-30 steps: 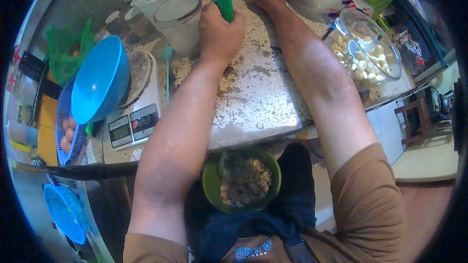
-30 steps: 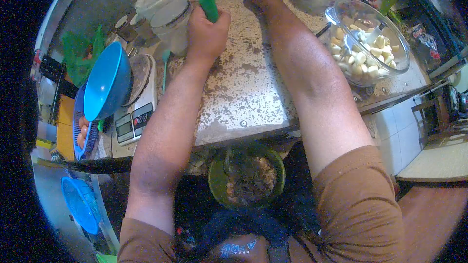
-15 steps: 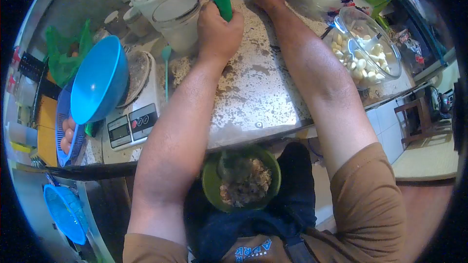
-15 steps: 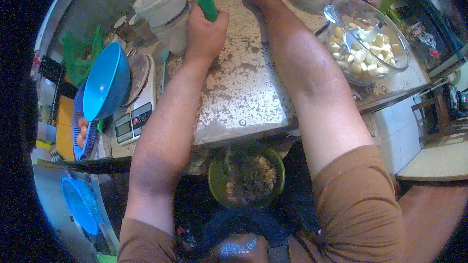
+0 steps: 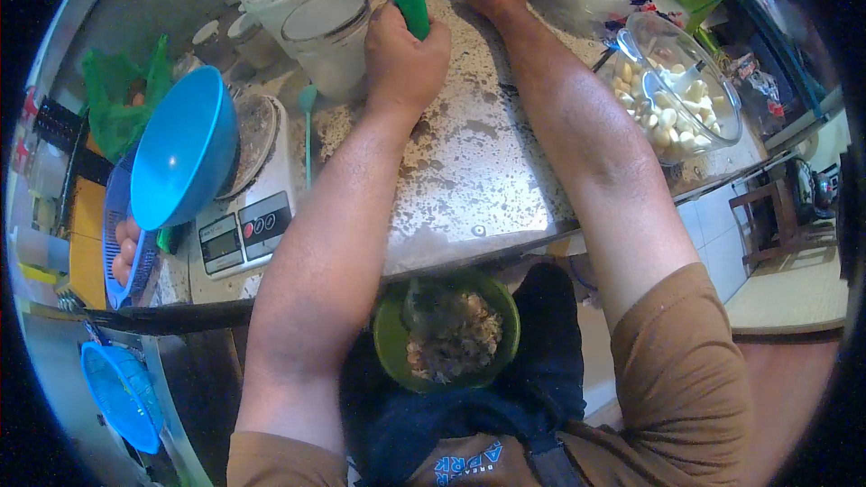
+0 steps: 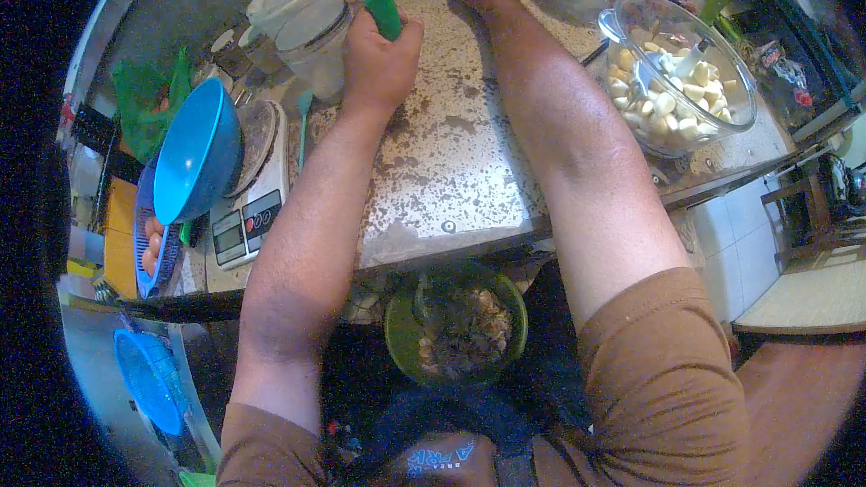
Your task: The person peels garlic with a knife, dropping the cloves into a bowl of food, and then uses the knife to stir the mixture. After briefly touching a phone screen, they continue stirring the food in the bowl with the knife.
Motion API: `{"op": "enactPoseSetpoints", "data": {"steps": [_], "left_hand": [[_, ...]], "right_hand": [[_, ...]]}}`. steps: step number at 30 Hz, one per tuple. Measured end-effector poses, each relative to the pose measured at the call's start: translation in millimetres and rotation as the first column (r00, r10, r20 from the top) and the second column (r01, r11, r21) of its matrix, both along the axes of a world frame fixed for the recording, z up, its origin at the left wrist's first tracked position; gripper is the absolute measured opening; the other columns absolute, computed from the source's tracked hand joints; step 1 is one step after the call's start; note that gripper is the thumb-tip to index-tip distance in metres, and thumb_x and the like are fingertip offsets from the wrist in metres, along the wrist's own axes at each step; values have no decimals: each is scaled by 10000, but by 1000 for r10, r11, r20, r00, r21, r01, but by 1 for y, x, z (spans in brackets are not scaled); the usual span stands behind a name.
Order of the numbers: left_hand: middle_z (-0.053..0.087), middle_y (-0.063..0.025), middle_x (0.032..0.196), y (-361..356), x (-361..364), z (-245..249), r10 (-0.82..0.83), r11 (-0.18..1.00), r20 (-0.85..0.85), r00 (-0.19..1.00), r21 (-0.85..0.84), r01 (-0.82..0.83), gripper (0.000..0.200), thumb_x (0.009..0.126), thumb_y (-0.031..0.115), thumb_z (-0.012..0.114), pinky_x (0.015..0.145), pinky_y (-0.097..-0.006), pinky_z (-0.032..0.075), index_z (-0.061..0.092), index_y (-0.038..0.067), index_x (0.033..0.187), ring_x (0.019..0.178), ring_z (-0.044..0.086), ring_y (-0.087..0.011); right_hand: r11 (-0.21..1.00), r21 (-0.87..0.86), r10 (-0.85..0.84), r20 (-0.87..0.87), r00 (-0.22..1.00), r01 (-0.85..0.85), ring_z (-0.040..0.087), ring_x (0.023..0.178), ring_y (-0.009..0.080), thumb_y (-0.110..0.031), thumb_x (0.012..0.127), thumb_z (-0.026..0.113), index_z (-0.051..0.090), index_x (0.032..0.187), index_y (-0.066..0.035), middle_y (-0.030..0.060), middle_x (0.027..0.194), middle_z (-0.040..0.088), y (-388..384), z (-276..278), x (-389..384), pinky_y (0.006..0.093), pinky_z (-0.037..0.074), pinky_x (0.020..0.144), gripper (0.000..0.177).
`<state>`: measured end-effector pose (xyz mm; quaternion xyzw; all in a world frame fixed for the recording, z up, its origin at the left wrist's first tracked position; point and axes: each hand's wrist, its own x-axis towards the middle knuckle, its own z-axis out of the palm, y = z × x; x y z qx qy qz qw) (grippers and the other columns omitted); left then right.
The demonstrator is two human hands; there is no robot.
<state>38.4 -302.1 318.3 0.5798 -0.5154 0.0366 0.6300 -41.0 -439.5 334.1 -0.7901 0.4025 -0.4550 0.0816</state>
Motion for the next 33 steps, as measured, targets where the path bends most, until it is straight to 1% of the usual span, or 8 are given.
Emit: {"op": "enactPoseSetpoints", "data": {"steps": [3, 5, 8, 17, 21, 23, 29, 33], "left_hand": [[590, -180, 712, 1, 0, 1, -1, 999, -18, 1000, 40, 2, 180, 737, 150, 604, 619, -403, 459, 552, -15, 784, 666, 590, -318], [595, -183, 724, 2, 0, 2, -8, 999, -15, 1000, 38, 8, 181, 736, 150, 605, 629, -402, 466, 558, -15, 792, 677, 596, -322], [604, -188, 747, 2, 1, 0, -8, 999, -12, 1000, 42, 9, 185, 732, 149, 607, 649, -399, 477, 567, -15, 808, 701, 607, -328], [599, -184, 758, -2, 3, -3, 19, 1000, 22, 1000, 24, -20, 190, 726, 151, 614, 657, -410, 473, 565, -12, 810, 716, 601, -337], [596, -182, 753, -2, 3, -3, -7, 1000, -12, 1000, 27, 8, 188, 725, 152, 614, 651, -414, 469, 564, -9, 808, 706, 594, -340], [595, -182, 750, -2, 3, -3, -3, 1000, 0, 1000, 21, 3, 188, 727, 153, 613, 649, -414, 468, 563, -9, 808, 703, 594, -339], [592, -184, 738, -2, 2, -1, 22, 999, 14, 1000, 40, -22, 189, 735, 154, 605, 647, -415, 465, 557, -14, 807, 698, 591, -339], [590, -187, 741, 1, 1, 0, -4, 998, -15, 1000, 64, 4, 190, 734, 155, 603, 650, -416, 464, 556, -15, 808, 704, 590, -338]], "right_hand": [[999, 47, -15, -26, 1000, 16, 603, 943, 297, -109, 690, 724, 594, 1167, -186, 134, 1033, 602, 2, 3, 0, 379, 488, 818, 501], [987, 160, 12, -1, 1000, -12, 597, 961, 296, -111, 688, 729, 592, 1168, -184, 131, 1075, 583, 4, 5, 0, 381, 486, 828, 504], [995, 77, -59, -38, 998, 62, 594, 966, 296, -113, 689, 732, 589, 1170, -183, 128, 1088, 576, 8, 7, 0, 383, 484, 836, 507], [995, 97, -12, 21, 1000, 10, 591, 968, 292, -109, 692, 724, 592, 1168, -191, 122, 1083, 575, 6, 4, -1, 378, 483, 834, 501], [996, 92, -7, -15, 1000, 8, 594, 960, 286, -114, 695, 719, 596, 1161, -191, 118, 1083, 576, 2, 5, 0, 378, 485, 820, 488], [972, 236, 18, -25, 1000, -12, 603, 934, 286, -121, 693, 720, 598, 1155, -187, 118, 1059, 590, 4, 10, -2, 381, 489, 808, 482], [999, -1, -36, -33, 999, 36, 607, 939, 312, -139, 688, 731, 591, 1158, -185, 140, 1020, 607, 2, 3, -1, 392, 492, 810, 492], [994, 111, -6, -54, 999, 12, 589, 983, 335, -136, 681, 736, 588, 1158, -179, 157, 1085, 580, 11, 11, -4, 400, 485, 832, 501]]}}
